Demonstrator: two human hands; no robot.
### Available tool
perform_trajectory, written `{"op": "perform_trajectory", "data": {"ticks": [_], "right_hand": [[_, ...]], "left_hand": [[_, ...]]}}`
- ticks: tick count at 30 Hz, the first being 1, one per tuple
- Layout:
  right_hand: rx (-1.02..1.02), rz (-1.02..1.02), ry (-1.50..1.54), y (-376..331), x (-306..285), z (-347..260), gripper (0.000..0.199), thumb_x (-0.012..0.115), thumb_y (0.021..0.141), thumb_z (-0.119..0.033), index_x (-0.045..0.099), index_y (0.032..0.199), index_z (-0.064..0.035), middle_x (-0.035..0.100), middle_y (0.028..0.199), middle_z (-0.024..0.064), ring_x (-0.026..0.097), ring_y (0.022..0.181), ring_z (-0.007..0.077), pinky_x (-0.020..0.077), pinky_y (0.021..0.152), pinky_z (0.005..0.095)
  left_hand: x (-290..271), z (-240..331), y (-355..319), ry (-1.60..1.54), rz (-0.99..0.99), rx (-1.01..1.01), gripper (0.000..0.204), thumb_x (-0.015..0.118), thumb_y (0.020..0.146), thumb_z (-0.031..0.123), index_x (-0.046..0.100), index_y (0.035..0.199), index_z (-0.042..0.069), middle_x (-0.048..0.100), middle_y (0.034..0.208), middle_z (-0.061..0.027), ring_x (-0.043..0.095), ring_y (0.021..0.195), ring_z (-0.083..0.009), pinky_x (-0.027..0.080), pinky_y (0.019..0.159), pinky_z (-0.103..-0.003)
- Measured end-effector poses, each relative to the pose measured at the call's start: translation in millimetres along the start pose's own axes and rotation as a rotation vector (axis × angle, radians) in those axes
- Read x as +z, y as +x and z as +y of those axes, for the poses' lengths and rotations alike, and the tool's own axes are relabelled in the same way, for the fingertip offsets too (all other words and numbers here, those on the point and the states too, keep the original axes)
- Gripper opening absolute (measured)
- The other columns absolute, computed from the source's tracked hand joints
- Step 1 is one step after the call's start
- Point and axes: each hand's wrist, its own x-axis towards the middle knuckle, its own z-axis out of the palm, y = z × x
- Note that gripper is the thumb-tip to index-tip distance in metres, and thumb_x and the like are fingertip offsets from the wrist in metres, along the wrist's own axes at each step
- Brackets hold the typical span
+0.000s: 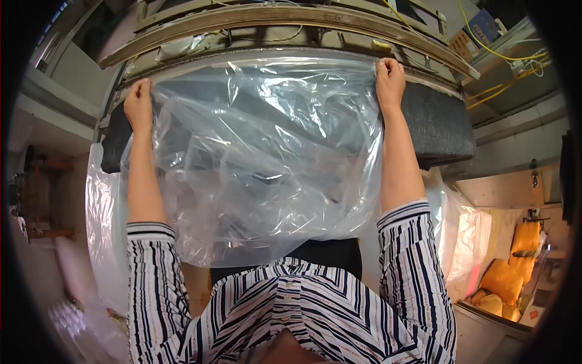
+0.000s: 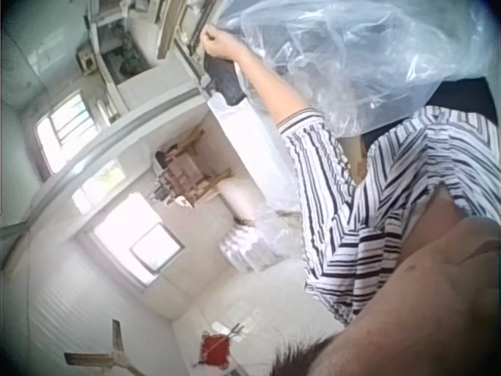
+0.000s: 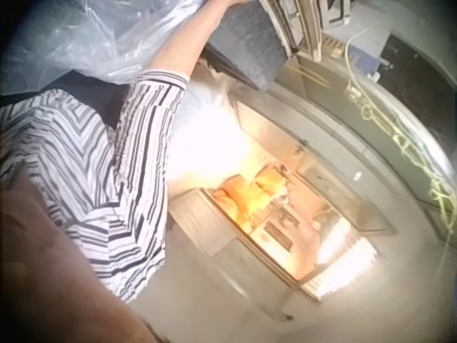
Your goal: Wrapping a large piece of furniture with protective plastic sheeting.
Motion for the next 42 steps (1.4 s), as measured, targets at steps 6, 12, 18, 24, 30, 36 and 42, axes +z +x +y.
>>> {"op": "perform_trajectory", "data": {"ticks": [6,12,18,24,30,36,42], "right_hand": [[-0.007,-0.009,-0.149,10,2,0,0.017,0.057,0.083,-0.021,0.062,0.087,-0.0048,0.056,0.09,0.0141,0.055,0.087,0.0314,0.0433,0.077,0.0392],[-0.023,0.06,-0.217,10,-3,-8,0.018,0.059,0.082,-0.022,0.059,0.081,-0.0034,0.053,0.092,0.016,0.054,0.087,0.0335,0.0428,0.077,0.0407],[0.097,0.138,-0.23,5,-8,-17,0.026,0.065,0.076,-0.023,0.051,0.086,-0.0042,0.046,0.098,0.0164,0.051,0.09,0.035,0.0412,0.079,0.0417],[0.209,0.197,-0.143,8,-10,-4,0.035,0.067,0.073,-0.025,0.045,0.088,-0.0022,0.042,0.099,0.0176,0.046,0.093,0.0345,0.0379,0.084,0.0406],[0.269,0.229,-0.021,11,-18,-10,0.031,0.056,0.084,-0.029,0.046,0.084,-0.0002,0.043,0.099,0.0175,0.044,0.094,0.033,0.035,0.087,0.0395],[0.266,0.192,-0.092,15,-21,-8,0.039,0.049,0.086,-0.037,0.051,0.088,0.0014,0.045,0.104,0.0222,0.044,0.099,0.0359,0.0339,0.09,0.0409],[0.127,-0.447,-0.285,-19,-80,-50,0.033,0.057,0.086,-0.032,0.057,0.093,-0.0002,0.058,0.091,0.0082,0.052,0.088,0.0187,0.039,0.082,0.0266]], "left_hand": [[16,-1,24,-0.053,-0.018,0.047,0.028,0.062,0.083,0.029,0.068,0.094,0.003,0.065,0.077,-0.0044,0.057,0.072,-0.0094,0.043,0.069,-0.023],[14,9,26,-0.045,-0.044,0.023,0.028,0.065,0.08,0.03,0.067,0.089,0.003,0.062,0.071,-0.004,0.055,0.067,-0.0106,0.043,0.065,-0.025],[12,24,16,0.12,0.017,0.005,0.028,0.068,0.075,0.031,0.057,0.077,0.004,0.053,0.064,-0.0032,0.05,0.061,-0.0156,0.042,0.062,-0.029],[1,11,19,0.022,-0.035,-0.046,0.034,0.068,0.076,0.028,0.045,0.07,0.004,0.04,0.067,-0.0003,0.038,0.064,-0.0122,0.035,0.061,-0.024],[-6,15,22,-0.052,-0.074,-0.108,0.028,0.066,0.08,0.026,0.05,0.075,0.004,0.042,0.069,0.0022,0.038,0.065,-0.0091,0.034,0.06,-0.023],[-2,17,15,0.12,-0.014,0.137,0.027,0.061,0.085,0.028,0.057,0.082,0.002,0.053,0.07,-0.0048,0.049,0.065,-0.0154,0.042,0.065,-0.028],[-59,20,8,0.125,-0.026,0.153,0.023,0.061,0.086,0.025,0.063,0.09,0.002,0.055,0.073,-0.0024,0.049,0.07,-0.011,0.041,0.068,-0.024]]}}
